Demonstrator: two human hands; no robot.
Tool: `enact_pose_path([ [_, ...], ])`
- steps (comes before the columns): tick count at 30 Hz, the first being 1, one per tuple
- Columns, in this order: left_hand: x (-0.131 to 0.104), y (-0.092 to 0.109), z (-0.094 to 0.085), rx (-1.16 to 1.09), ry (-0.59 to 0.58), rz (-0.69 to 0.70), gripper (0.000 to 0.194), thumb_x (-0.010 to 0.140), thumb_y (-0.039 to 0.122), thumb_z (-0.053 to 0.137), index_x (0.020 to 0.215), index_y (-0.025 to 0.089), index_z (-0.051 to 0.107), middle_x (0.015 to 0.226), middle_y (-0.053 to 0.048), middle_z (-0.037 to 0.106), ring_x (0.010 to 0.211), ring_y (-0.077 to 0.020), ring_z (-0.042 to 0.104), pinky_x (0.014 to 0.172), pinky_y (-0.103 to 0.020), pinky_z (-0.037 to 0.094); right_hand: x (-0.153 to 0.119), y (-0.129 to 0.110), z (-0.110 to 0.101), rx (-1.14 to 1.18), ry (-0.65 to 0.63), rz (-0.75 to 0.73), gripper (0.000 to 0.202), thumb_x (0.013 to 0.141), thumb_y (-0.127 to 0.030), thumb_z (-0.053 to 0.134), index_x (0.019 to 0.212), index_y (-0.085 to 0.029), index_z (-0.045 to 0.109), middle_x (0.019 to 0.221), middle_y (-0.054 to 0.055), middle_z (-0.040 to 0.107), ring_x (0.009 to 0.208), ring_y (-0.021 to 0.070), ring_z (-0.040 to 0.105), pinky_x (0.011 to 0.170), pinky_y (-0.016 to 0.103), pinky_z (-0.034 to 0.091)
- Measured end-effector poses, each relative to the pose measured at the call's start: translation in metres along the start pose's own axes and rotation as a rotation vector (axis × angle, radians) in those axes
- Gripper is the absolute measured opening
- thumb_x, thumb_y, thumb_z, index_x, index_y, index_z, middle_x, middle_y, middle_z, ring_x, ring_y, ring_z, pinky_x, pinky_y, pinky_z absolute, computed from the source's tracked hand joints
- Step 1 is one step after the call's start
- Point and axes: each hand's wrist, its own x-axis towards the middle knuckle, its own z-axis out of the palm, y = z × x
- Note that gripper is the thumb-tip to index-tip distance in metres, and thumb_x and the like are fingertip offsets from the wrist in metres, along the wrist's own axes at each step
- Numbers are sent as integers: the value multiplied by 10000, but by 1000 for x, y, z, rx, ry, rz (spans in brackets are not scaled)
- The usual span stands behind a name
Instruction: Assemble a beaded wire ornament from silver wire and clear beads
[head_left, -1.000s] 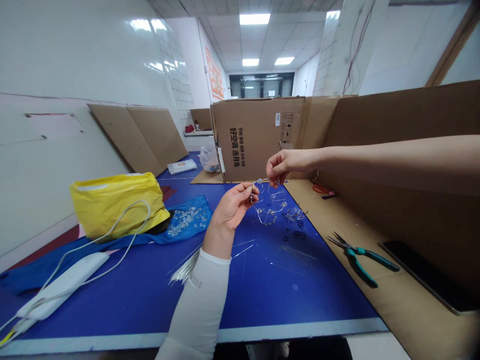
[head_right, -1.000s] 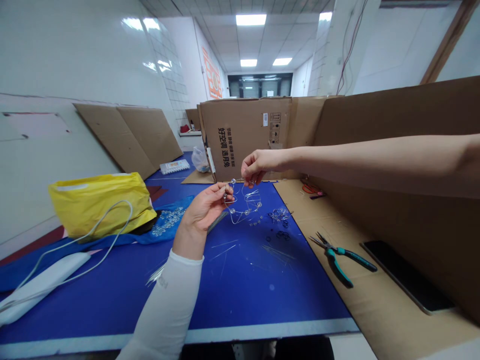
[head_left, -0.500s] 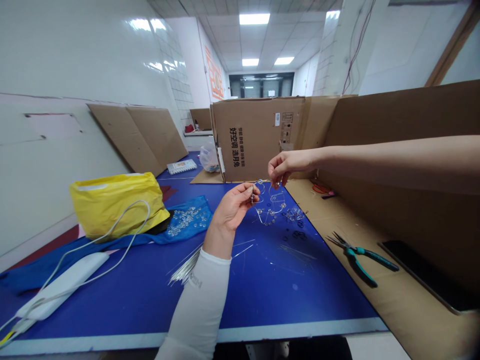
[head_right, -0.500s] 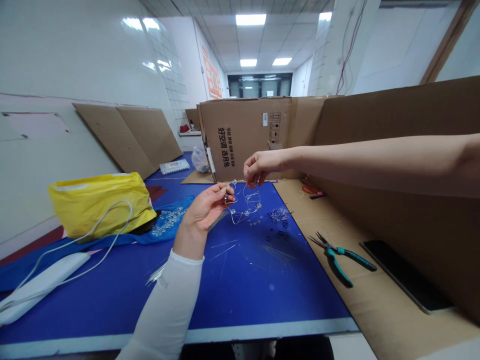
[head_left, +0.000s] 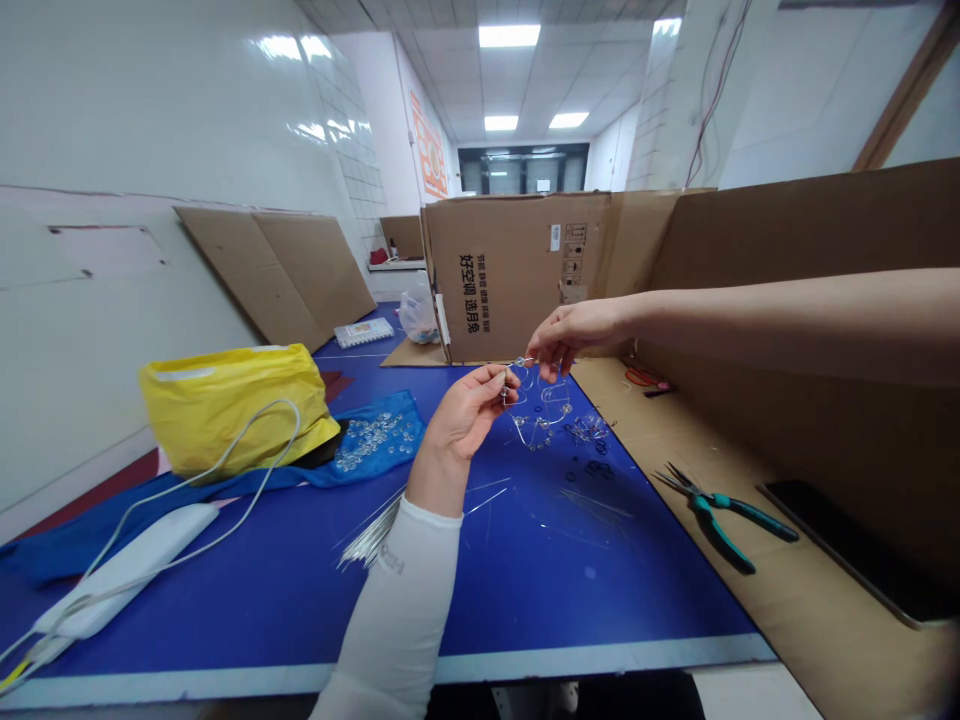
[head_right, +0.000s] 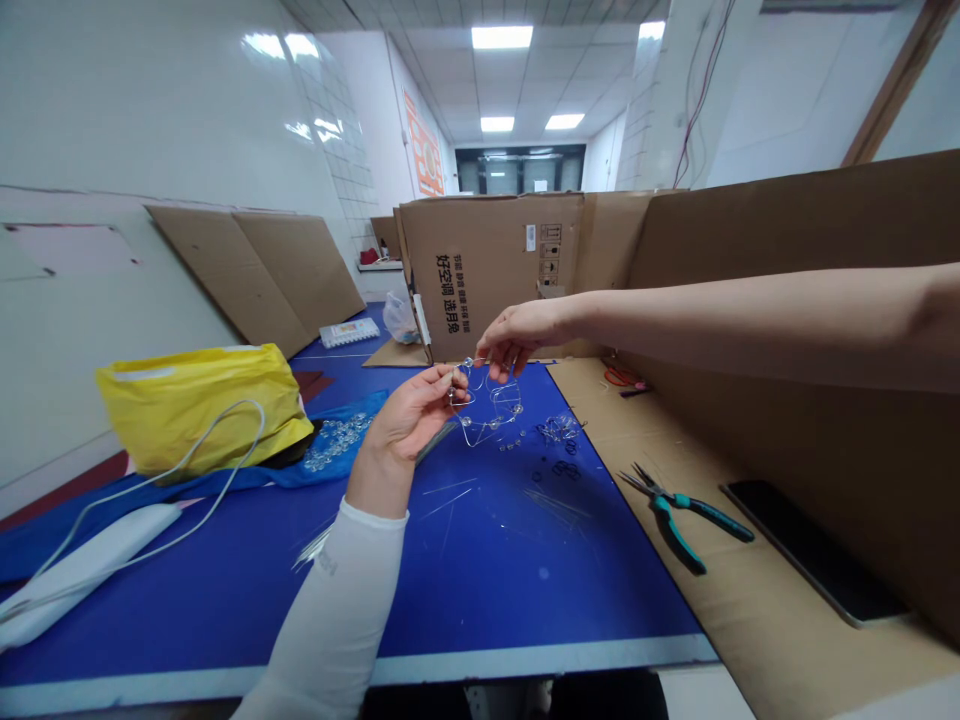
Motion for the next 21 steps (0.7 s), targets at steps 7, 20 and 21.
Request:
enact_pose_path([
  [7, 0, -2, 1, -22, -3, 2, 96, 759, 153, 799, 777, 105, 718, 803, -33, 665, 702, -113, 600, 730, -258, 466, -1, 2, 0, 30, -39, -5, 375, 801, -493, 778, 920, -140, 733, 834, 82, 788, 746, 194, 745, 707, 322, 594],
  [20, 0, -1, 1, -9, 5, 0, 81, 773, 142, 792, 773, 109, 718, 801, -37, 675, 699, -110, 600, 727, -259, 464, -2, 9, -6, 111, -40, -14, 324, 797, -418, 788, 978, -156, 731, 864, 84, 801, 801, 210, 766, 715, 313, 610],
  [21, 0, -1, 1, -8, 5, -3, 84, 772, 146, 794, 774, 110, 718, 803, -37, 676, 700, -111, 602, 728, -259, 465, -2, 10, -7, 115, -41, -12, 329, 796, -419, 788, 985, -157, 727, 876, 87, 802, 813, 213, 768, 722, 315, 612],
])
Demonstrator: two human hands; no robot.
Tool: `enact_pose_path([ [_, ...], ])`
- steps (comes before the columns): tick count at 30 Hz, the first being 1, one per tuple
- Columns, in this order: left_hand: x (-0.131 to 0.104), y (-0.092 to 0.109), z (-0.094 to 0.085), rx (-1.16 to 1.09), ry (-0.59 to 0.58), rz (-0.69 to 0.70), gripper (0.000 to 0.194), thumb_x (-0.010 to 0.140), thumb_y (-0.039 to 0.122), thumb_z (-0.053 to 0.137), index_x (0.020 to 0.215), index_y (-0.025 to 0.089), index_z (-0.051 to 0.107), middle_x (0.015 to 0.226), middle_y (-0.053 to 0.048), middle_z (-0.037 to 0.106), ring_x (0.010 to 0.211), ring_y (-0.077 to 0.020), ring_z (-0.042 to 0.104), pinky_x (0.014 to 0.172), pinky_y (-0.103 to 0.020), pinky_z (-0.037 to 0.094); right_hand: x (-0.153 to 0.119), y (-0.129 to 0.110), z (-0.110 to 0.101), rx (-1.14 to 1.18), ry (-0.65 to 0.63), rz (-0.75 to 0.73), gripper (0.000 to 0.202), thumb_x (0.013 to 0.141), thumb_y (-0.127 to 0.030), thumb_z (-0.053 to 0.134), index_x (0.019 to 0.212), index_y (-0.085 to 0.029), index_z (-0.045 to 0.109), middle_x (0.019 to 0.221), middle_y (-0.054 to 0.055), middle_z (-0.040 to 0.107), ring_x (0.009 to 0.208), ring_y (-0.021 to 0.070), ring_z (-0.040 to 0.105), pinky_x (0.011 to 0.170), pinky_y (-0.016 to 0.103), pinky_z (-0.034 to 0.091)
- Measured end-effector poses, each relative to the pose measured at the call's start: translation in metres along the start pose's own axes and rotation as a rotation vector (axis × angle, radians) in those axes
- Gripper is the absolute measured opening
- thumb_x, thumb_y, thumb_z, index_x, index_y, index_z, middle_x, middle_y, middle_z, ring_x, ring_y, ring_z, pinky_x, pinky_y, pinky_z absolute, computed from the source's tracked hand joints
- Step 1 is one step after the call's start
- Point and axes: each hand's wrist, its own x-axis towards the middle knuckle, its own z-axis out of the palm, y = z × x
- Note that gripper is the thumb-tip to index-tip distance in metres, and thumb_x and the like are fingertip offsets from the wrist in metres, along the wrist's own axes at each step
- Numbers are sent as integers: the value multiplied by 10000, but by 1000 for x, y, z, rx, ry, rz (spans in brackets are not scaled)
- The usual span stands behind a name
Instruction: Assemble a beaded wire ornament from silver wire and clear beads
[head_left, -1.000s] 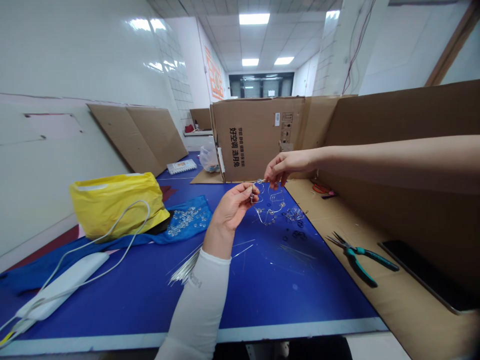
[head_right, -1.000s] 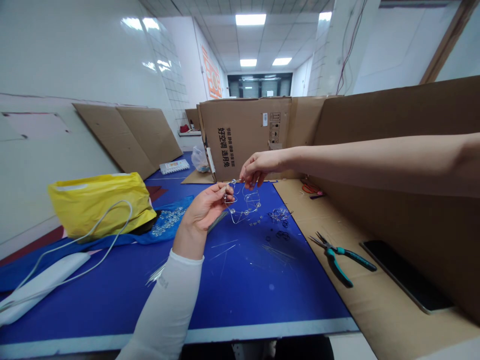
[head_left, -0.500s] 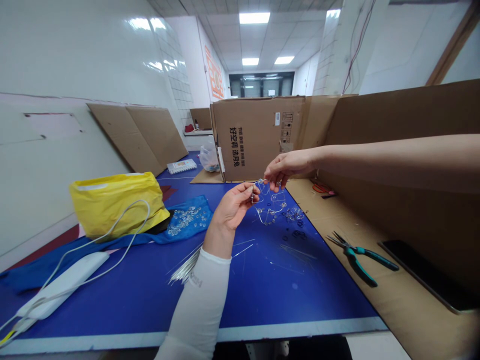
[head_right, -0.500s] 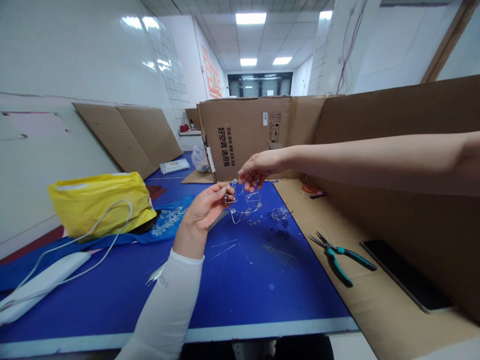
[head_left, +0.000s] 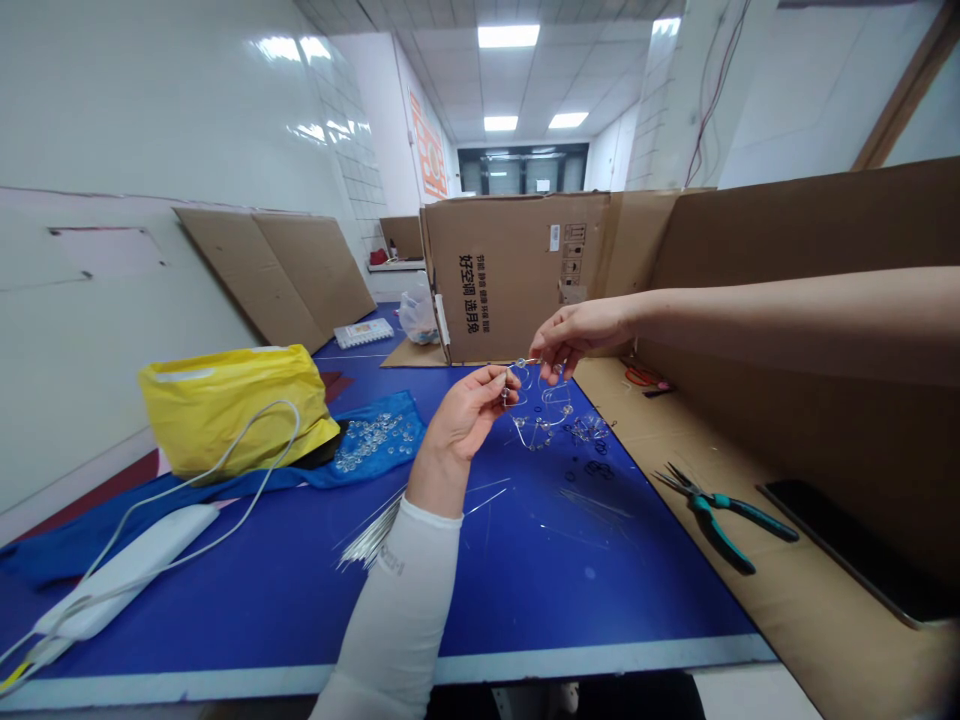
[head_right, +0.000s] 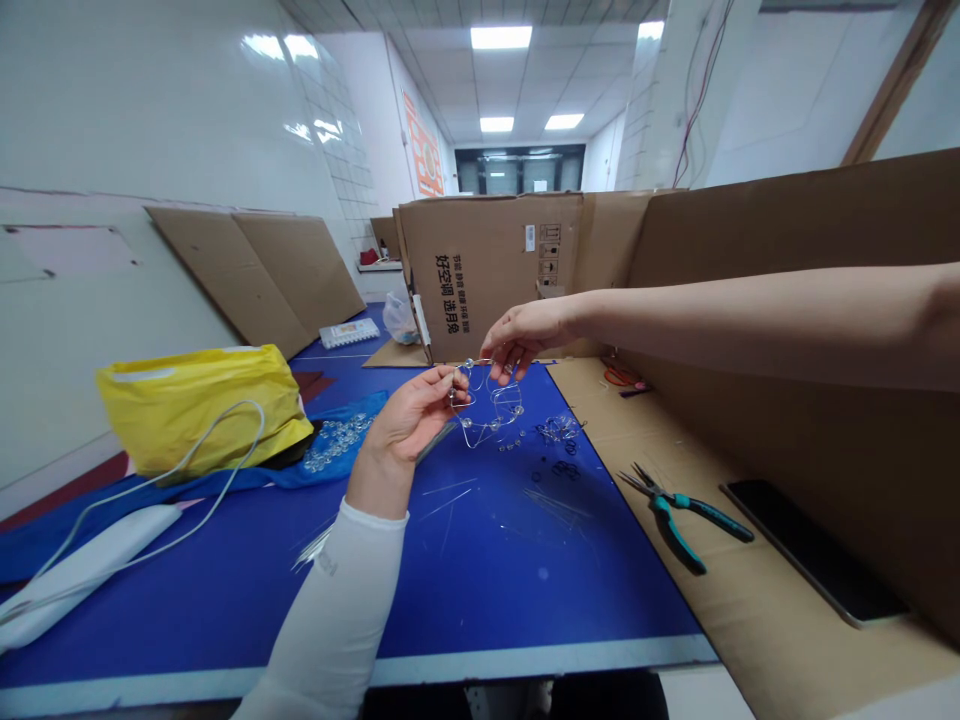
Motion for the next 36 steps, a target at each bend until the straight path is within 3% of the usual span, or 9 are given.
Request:
enact_pose_path([
  [16, 0, -1, -1, 10, -25, -7, 87, 768, 151, 794, 786, 116, 716, 814, -35, 674, 710, -113, 596, 734, -263, 468, -8, -1, -7, -80, 23, 56, 359, 664, -434, 894, 846, -177, 722, 901, 52, 800, 807, 174, 753, 733, 279, 600],
  [25, -1, -1, 0, 7, -29, -1, 68, 786, 145, 773, 791, 107, 716, 821, -40, 666, 715, -116, 595, 737, -267, 457, -7, -5, -13, -254, 52, -1, 341, 694, -511, 857, 804, -200, 770, 759, 0, 754, 710, 134, 682, 690, 267, 556],
  [36, -1, -2, 1, 6, -29, -11, 107, 751, 162, 810, 788, 108, 725, 809, -32, 675, 700, -111, 607, 726, -245, 472, 0, -26, -13, -518, -49, 17, 403, 686, -513, 845, 903, -181, 777, 707, -22, 705, 632, 114, 589, 731, 292, 484],
])
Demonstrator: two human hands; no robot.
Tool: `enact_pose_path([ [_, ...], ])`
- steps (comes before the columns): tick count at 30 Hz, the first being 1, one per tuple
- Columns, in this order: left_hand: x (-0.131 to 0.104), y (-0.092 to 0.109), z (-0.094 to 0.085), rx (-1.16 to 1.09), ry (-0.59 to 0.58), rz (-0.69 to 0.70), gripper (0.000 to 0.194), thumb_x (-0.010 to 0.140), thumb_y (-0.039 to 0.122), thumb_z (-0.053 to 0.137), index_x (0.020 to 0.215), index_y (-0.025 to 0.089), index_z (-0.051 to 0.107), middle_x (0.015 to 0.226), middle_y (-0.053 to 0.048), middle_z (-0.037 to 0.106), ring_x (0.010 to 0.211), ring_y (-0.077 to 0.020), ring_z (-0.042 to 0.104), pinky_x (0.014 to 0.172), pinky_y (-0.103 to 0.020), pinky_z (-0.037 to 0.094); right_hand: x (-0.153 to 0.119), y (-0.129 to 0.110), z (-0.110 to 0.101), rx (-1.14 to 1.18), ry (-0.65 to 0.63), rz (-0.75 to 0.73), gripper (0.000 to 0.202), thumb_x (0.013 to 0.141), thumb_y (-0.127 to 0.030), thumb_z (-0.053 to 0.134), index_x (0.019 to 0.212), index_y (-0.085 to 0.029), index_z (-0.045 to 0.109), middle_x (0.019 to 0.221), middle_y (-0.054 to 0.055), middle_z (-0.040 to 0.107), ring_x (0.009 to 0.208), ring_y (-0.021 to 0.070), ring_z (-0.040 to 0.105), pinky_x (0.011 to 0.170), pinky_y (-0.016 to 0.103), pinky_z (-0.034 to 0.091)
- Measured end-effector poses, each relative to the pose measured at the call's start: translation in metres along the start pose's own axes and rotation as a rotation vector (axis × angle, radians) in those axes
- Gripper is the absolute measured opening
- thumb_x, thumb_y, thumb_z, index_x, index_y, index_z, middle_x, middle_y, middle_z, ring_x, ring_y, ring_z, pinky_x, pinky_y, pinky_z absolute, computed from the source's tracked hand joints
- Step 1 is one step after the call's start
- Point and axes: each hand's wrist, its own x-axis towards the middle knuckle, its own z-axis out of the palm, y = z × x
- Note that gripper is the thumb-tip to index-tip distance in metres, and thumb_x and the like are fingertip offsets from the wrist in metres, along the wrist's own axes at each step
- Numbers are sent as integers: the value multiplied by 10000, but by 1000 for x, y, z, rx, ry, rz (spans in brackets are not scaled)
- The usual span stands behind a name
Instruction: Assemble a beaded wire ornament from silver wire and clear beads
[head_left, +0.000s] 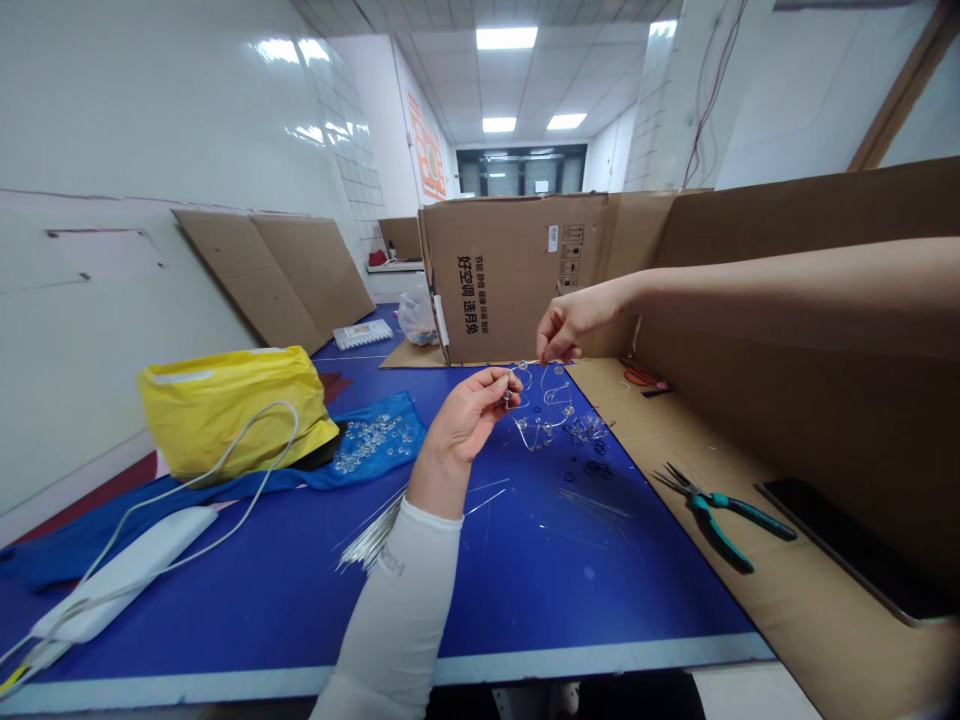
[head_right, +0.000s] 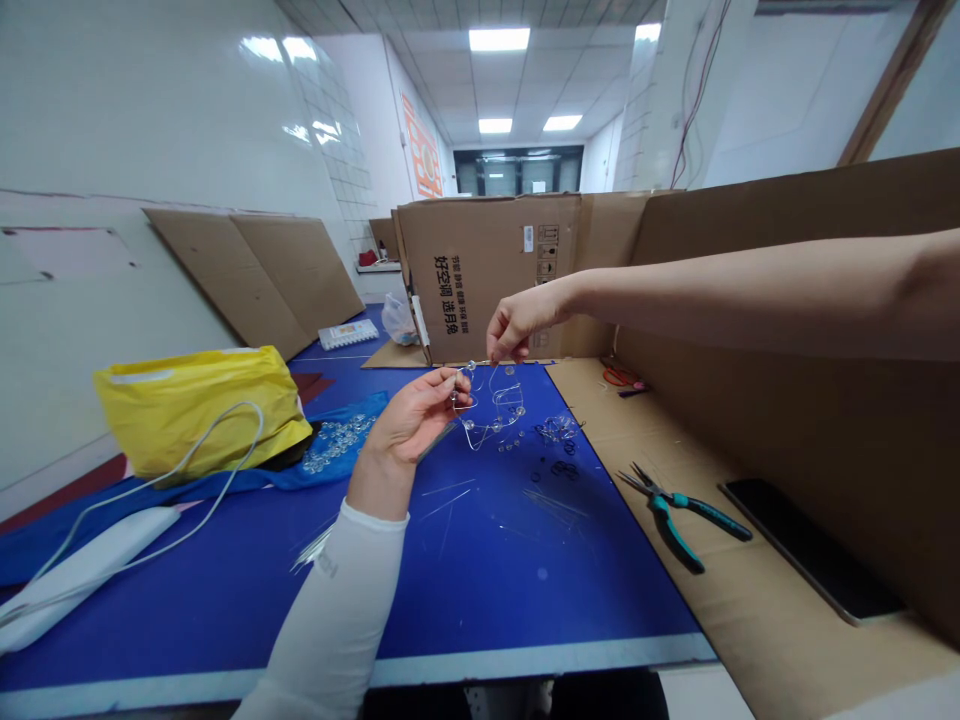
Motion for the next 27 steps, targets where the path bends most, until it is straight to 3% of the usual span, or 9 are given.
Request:
enact_pose_path([
  [10, 0, 0, 0, 4, -2, 4, 77, 784, 148, 780, 801, 105, 718, 818, -40, 674, 711, -114, 603, 740, -264, 469, -1, 4, 1, -41, -39, -33, 438, 715, -566, 809, 922, -184, 755, 675, -40, 666, 565, 90, 511, 679, 280, 446],
  [20, 1, 0, -1, -1, -11, 7, 128, 735, 183, 823, 788, 109, 734, 813, -33, 677, 706, -116, 610, 730, -250, 471, -4, 6, -2, 83, -104, -10, 430, 776, -521, 780, 992, -149, 753, 721, 2, 724, 767, 169, 684, 871, 342, 515],
  [27, 1, 0, 1, 9, -9, 4, 83, 770, 161, 786, 784, 107, 724, 813, -36, 673, 704, -116, 609, 742, -260, 468, -4, 13, -1, 108, -114, 40, 432, 706, -493, 837, 972, -167, 737, 776, 1, 760, 775, 177, 713, 845, 350, 546],
])
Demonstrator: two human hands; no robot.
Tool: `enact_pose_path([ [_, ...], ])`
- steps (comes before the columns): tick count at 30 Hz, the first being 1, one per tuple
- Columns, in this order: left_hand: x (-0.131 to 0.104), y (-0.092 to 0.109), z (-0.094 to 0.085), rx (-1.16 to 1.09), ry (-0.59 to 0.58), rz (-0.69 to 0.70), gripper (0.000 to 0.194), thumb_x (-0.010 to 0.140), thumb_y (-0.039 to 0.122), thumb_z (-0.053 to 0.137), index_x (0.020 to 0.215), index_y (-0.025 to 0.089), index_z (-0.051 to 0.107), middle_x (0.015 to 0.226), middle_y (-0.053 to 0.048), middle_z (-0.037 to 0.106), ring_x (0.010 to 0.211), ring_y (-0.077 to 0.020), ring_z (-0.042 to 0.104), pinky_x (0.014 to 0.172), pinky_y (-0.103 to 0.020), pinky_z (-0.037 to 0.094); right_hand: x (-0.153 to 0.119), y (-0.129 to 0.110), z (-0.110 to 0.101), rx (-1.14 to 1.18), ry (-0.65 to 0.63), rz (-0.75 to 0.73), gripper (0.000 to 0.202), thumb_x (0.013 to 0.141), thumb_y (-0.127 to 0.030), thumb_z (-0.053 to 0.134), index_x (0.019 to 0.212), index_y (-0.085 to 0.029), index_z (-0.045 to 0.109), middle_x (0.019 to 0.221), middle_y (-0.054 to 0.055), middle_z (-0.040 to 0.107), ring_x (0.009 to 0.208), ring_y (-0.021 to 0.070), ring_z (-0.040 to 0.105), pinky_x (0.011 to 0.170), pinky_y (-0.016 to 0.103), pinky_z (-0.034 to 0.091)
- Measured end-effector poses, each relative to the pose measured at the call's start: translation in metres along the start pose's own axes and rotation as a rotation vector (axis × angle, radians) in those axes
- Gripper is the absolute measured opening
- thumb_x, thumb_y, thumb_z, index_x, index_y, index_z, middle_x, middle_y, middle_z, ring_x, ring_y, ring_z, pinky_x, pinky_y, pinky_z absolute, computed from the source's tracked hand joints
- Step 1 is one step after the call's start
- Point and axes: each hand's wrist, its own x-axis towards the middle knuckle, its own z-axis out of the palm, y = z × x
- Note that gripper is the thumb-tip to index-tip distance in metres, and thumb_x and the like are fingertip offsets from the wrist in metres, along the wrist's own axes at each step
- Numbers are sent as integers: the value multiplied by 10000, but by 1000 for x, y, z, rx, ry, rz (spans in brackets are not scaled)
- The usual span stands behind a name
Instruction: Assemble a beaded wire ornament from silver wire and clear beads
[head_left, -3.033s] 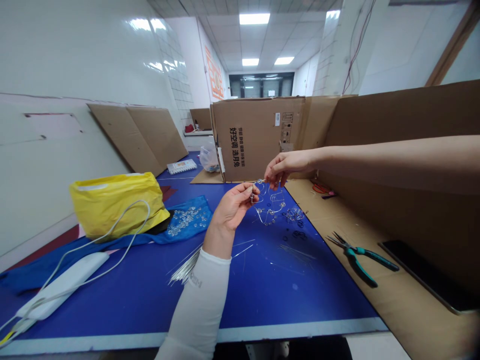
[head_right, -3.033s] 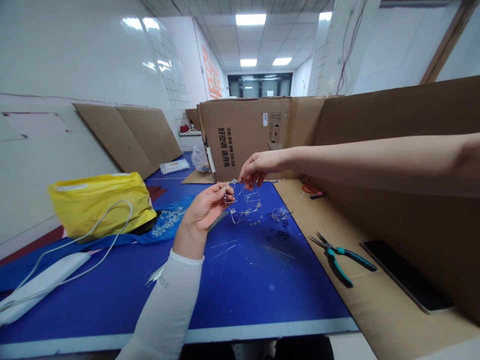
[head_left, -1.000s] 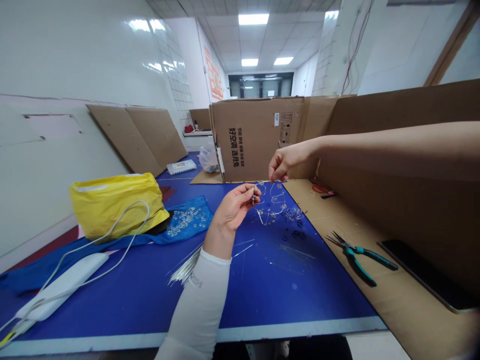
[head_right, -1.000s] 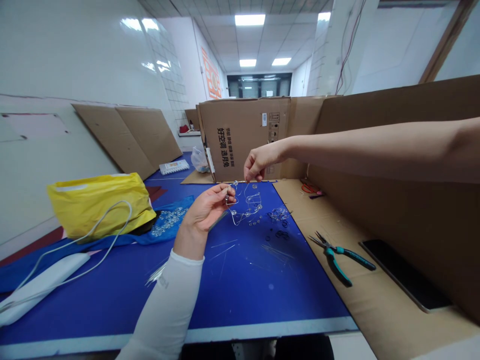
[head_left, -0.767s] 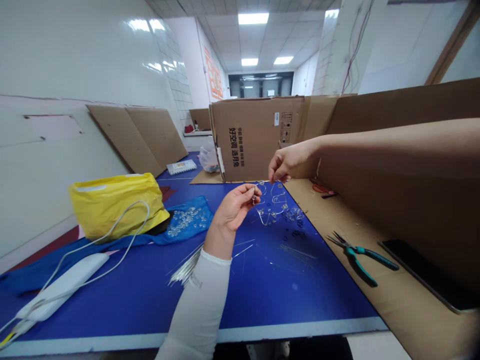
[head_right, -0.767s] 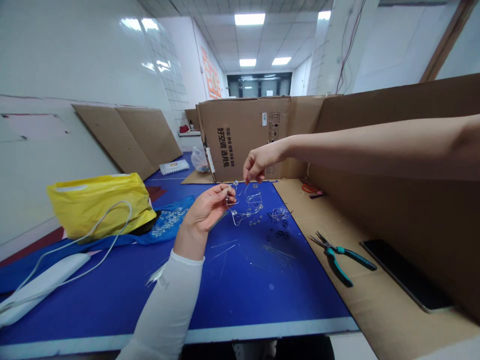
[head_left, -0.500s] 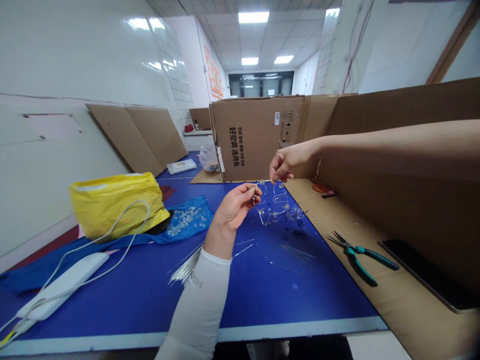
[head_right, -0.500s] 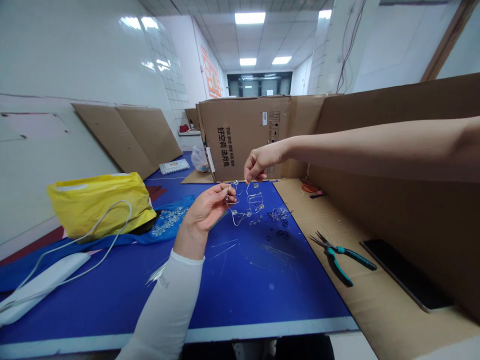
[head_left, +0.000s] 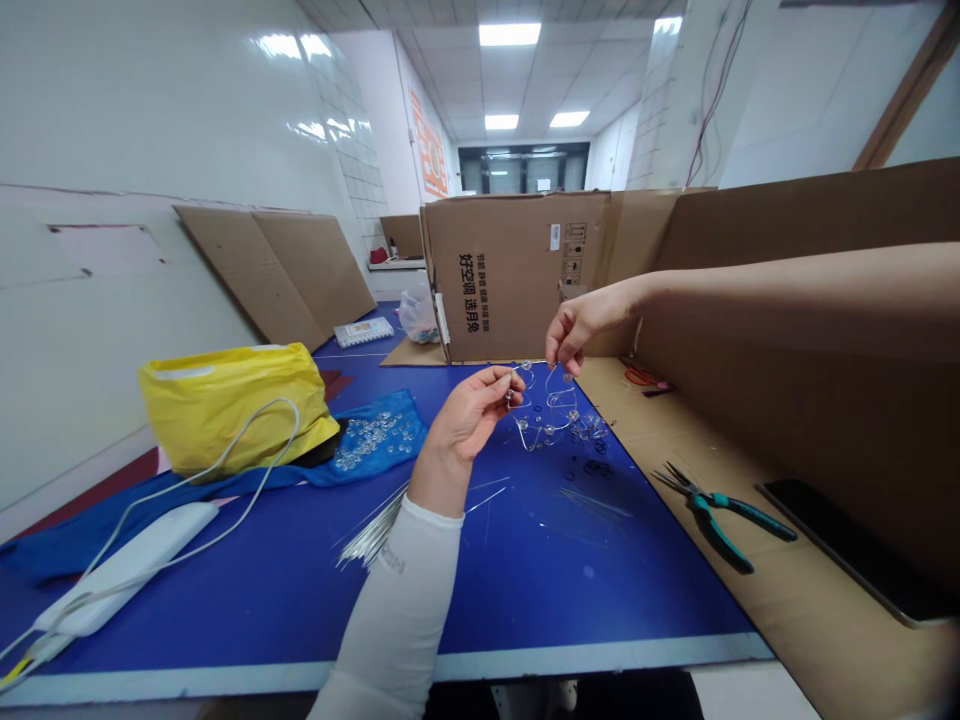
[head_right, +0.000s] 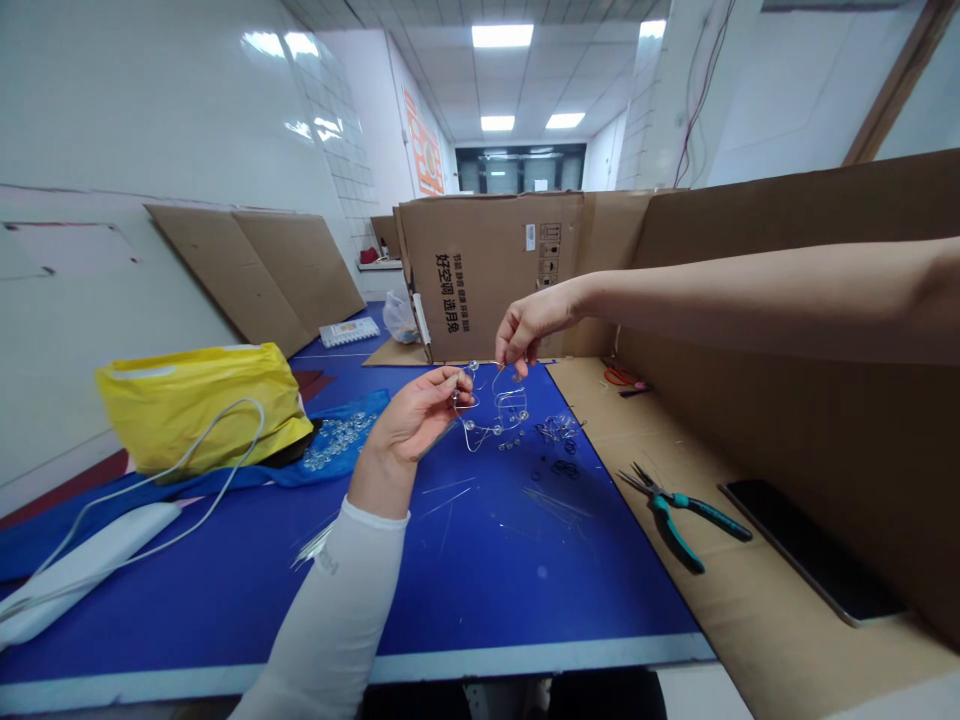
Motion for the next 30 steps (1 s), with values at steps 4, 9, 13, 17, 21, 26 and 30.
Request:
enact_pose_path([
  [4, -1, 0, 1, 13, 5, -14, 77, 780, 154, 779, 784, 107, 719, 807, -37, 672, 698, -114, 601, 737, -260, 463, -2, -4, 2, -19, -5, 0, 395, 726, -491, 829, 935, -169, 732, 761, -3, 748, 782, 181, 711, 873, 368, 536],
  [9, -1, 0, 2, 7, 12, -16, 62, 794, 145, 765, 789, 107, 717, 806, -38, 672, 701, -114, 599, 738, -263, 461, -3, -9, 5, -32, -32, 4, 414, 735, -519, 820, 936, -174, 713, 748, -9, 736, 762, 176, 704, 878, 377, 524],
  [13, -1, 0, 2, 11, 20, -15, 59, 804, 140, 755, 784, 104, 713, 809, -40, 670, 698, -112, 601, 737, -265, 462, -2, -7, 5, -29, -39, -20, 430, 736, -545, 811, 927, -175, 701, 744, -10, 734, 726, 164, 688, 846, 363, 525],
  [17, -1, 1, 2, 2, 25, -22, 76, 779, 146, 776, 778, 101, 715, 800, -36, 673, 686, -111, 610, 731, -259, 473, -2, -4, 5, -68, -39, -16, 441, 755, -565, 790, 942, -177, 696, 748, -7, 733, 735, 169, 691, 849, 373, 525],
  [21, -1, 1, 1, -1, 25, -19, 83, 768, 157, 790, 778, 110, 722, 800, -30, 679, 689, -110, 613, 728, -250, 481, -3, -7, 4, -63, -11, -8, 463, 730, -564, 813, 950, -173, 695, 764, 1, 738, 745, 174, 698, 831, 364, 536],
  [26, 0, 0, 1, -1, 17, -20, 82, 776, 151, 789, 780, 110, 717, 799, -37, 679, 696, -110, 606, 738, -260, 483, 0, -17, 10, -83, 21, -50, 585, 811, -621, 731, 1200, -190, 663, 731, -24, 702, 642, 147, 676, 728, 318, 541],
  [30, 1, -1, 1, -15, 26, -14, 87, 769, 145, 795, 785, 106, 719, 791, -40, 679, 691, -107, 599, 744, -264, 480, 10, -22, 20, -152, 45, -104, 653, 823, -704, 672, 1192, -165, 673, 698, -30, 663, 586, 127, 638, 633, 279, 502],
])
